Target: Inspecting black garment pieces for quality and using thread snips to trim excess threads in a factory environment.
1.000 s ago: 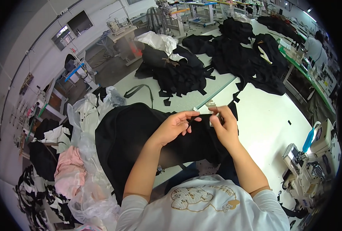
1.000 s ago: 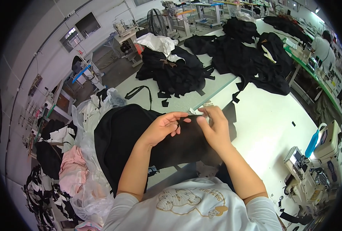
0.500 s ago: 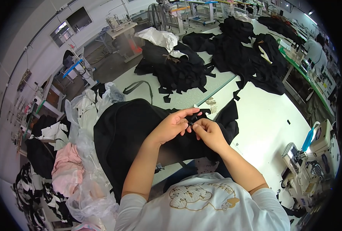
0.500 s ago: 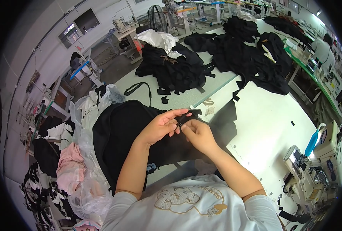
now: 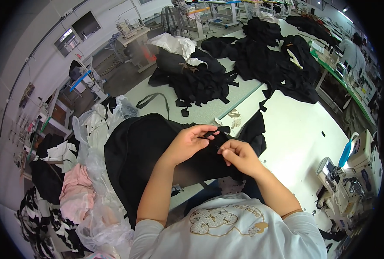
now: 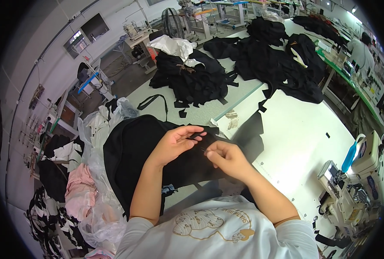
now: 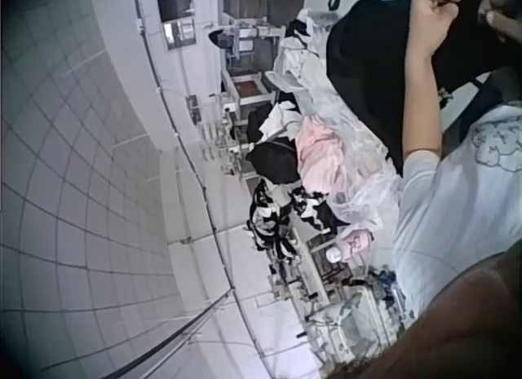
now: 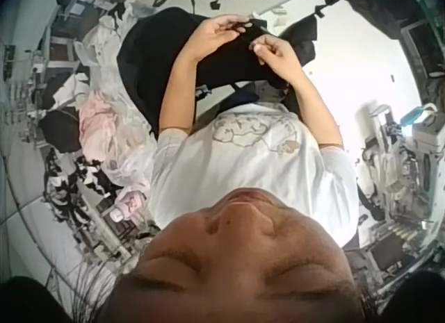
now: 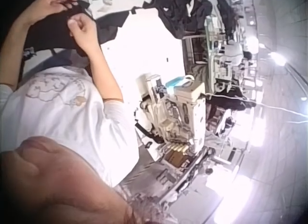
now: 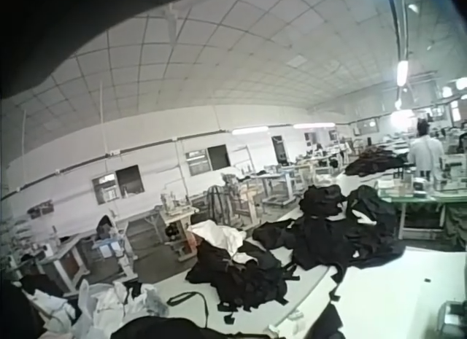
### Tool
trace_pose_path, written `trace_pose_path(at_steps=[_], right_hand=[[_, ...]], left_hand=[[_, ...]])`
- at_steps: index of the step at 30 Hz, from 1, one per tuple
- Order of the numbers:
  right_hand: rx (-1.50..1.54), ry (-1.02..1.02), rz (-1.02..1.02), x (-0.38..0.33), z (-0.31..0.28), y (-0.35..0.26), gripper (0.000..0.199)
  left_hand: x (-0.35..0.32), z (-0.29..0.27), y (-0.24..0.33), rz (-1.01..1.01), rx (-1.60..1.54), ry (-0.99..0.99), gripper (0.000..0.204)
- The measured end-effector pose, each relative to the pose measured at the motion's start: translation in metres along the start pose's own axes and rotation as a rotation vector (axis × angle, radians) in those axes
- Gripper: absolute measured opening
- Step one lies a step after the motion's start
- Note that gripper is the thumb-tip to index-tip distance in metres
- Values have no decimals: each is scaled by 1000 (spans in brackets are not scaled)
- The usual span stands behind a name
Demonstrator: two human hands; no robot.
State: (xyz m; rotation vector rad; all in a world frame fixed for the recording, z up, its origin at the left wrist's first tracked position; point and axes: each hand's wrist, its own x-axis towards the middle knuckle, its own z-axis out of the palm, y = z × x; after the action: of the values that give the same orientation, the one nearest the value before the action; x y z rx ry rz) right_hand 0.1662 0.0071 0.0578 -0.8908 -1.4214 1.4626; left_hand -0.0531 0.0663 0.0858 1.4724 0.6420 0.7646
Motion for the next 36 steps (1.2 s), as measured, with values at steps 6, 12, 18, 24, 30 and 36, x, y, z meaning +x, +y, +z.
trace_pose_path(at_steps=[6, 12, 18, 24, 30, 36], right_hand=[[0, 271, -102, 4, -63, -5, 17], [-158, -68, -103, 40, -53, 10, 17], [-379, -433, -166, 53, -51, 3, 21], [9, -374, -239, 42, -34, -22, 17], [146, 185, -369, -26, -7, -63, 11], [-302, 282, -388, -18, 30, -37, 38]], left_hand=[[-23, 27, 31, 232, 424, 259, 7], [-52, 48, 69, 596, 936, 199, 18], [-77, 57, 85, 605, 1021, 346, 22], [-75, 60, 84, 592, 786, 648, 12], [-44, 69, 82, 564, 939, 836, 9], [-9, 87, 94, 753, 1212, 667, 18]])
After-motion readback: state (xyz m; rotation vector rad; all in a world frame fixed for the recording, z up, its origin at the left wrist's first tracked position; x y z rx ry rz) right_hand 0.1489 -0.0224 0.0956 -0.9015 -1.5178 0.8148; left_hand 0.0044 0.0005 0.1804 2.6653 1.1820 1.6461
